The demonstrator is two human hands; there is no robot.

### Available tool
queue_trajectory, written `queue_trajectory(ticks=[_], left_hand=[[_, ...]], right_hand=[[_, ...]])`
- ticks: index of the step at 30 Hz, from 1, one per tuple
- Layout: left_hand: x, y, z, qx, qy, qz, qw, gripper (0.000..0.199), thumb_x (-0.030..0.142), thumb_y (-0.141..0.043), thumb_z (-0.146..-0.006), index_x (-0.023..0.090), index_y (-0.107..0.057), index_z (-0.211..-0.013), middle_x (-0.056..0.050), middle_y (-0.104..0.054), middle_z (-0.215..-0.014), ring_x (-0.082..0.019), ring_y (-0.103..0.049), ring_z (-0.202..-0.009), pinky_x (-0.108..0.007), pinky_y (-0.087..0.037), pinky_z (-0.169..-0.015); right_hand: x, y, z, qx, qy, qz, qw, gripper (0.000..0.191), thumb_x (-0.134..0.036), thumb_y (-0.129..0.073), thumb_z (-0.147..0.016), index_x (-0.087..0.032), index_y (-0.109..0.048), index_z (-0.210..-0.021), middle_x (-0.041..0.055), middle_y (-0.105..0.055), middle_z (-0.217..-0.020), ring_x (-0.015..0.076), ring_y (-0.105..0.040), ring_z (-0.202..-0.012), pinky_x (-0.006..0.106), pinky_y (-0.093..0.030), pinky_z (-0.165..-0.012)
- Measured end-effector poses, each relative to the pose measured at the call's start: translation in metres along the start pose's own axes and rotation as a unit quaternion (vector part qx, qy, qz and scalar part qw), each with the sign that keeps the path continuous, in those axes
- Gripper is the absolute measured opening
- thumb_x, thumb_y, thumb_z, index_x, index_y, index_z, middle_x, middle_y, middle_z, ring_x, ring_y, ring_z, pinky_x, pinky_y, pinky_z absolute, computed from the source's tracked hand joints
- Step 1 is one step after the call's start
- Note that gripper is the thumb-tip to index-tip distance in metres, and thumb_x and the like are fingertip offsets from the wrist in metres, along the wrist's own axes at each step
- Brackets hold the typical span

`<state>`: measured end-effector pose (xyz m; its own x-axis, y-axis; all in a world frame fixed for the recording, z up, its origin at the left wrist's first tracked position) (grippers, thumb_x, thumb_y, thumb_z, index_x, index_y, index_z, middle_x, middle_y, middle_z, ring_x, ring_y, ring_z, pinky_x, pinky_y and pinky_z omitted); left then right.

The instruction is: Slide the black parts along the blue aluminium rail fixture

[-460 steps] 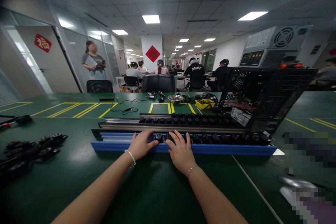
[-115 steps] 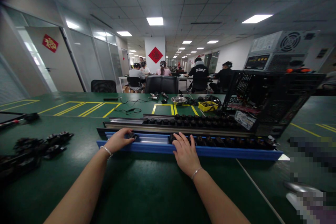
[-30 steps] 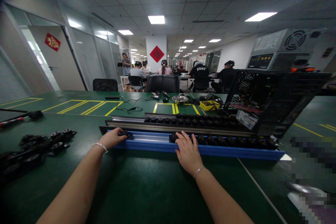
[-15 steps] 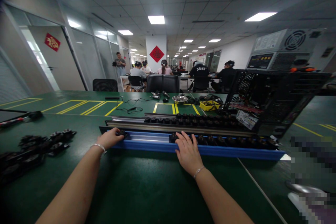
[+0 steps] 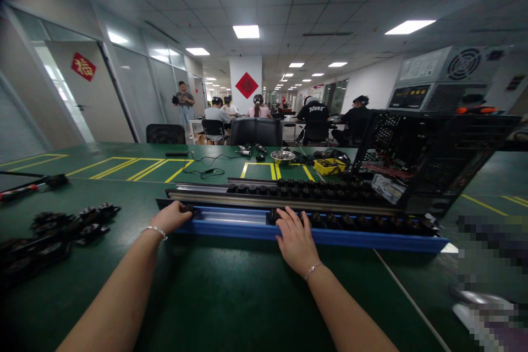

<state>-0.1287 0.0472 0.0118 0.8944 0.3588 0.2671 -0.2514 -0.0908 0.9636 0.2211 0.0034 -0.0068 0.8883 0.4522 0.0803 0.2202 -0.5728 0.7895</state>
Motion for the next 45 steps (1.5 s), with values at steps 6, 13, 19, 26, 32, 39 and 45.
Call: queue_trajectory(ticks=[6,13,19,26,32,39,45], left_hand=[[-0.0025,-0.0021,-0.0023,-0.015,0.007,0.007,1.0,0.042,0.049,-0.047,-0.068,0.021,-0.052,-0.098,-0.012,-0.066,-0.104,-0.028,-0.059,-0.1,-0.038,-0.043,-0.078],[-0.0011,-0.001,-0.0018,-0.017,0.005,0.009,1.0,0.039,0.048,-0.048,-0.067,0.021,-0.053,-0.095,-0.011,-0.066,-0.102,-0.027,-0.06,-0.099,-0.036,-0.043,-0.078],[-0.0002,-0.0005,0.0001,-0.011,0.008,0.006,1.0,0.041,0.048,-0.049,-0.067,0.02,-0.054,-0.097,-0.012,-0.066,-0.104,-0.028,-0.059,-0.1,-0.037,-0.043,-0.078],[0.0017,-0.0009,0.001,-0.01,0.012,0.003,1.0,0.045,0.049,-0.047,-0.067,0.019,-0.052,-0.101,-0.015,-0.064,-0.106,-0.03,-0.058,-0.102,-0.04,-0.042,-0.08],[0.0027,-0.0002,0.0032,-0.007,0.017,0.004,1.0,0.047,0.05,-0.046,-0.067,0.019,-0.052,-0.103,-0.015,-0.064,-0.107,-0.03,-0.057,-0.103,-0.04,-0.042,-0.081],[0.0037,0.0009,0.0046,-0.004,0.023,0.009,1.0,0.046,0.049,-0.047,-0.067,0.019,-0.051,-0.102,-0.015,-0.064,-0.108,-0.03,-0.057,-0.102,-0.041,-0.042,-0.08],[0.0028,0.0001,0.0046,0.001,0.023,0.015,1.0,0.047,0.05,-0.048,-0.067,0.019,-0.052,-0.102,-0.015,-0.064,-0.108,-0.031,-0.057,-0.103,-0.042,-0.042,-0.08]], right_hand=[[0.0007,-0.001,0.0005,0.008,0.003,0.0,1.0,0.018,-0.017,-0.045,-0.079,-0.022,-0.053,-0.094,0.0039,-0.052,-0.128,0.0227,-0.033,-0.127,0.05,-0.017,-0.105],[0.0,0.0005,0.0005,0.016,0.009,0.004,1.0,0.018,-0.017,-0.044,-0.079,-0.022,-0.054,-0.094,0.0057,-0.052,-0.127,0.0225,-0.034,-0.126,0.05,-0.017,-0.106],[0.0007,0.0,0.0004,0.01,0.005,-0.001,1.0,0.018,-0.017,-0.045,-0.079,-0.022,-0.054,-0.094,0.0045,-0.052,-0.128,0.0229,-0.033,-0.126,0.05,-0.018,-0.105],[0.0008,-0.0007,0.0007,0.007,0.001,0.003,1.0,0.019,-0.018,-0.044,-0.08,-0.022,-0.054,-0.096,0.0035,-0.051,-0.129,0.0219,-0.032,-0.127,0.05,-0.016,-0.106],[0.0005,-0.0001,0.0008,0.004,-0.003,0.001,1.0,0.019,-0.018,-0.044,-0.08,-0.023,-0.054,-0.095,0.0034,-0.051,-0.129,0.0217,-0.032,-0.127,0.05,-0.017,-0.106],[0.0004,0.0002,0.0003,0.006,0.002,0.003,1.0,0.019,-0.018,-0.042,-0.081,-0.022,-0.054,-0.095,0.0047,-0.051,-0.128,0.022,-0.032,-0.127,0.051,-0.017,-0.105],[0.0007,0.0003,0.0007,0.008,0.007,0.006,1.0,0.018,-0.018,-0.044,-0.08,-0.022,-0.054,-0.094,0.0047,-0.051,-0.128,0.0229,-0.033,-0.127,0.05,-0.018,-0.105]])
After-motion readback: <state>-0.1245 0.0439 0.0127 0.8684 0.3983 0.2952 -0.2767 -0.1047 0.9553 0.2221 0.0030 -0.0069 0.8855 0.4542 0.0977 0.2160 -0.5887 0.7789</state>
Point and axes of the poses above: each hand's wrist, its own z-axis away from the middle knuckle, its own y-axis out of the back of the hand, x = y × z, the point moved 4 cm from there along -z, towards the middle knuckle
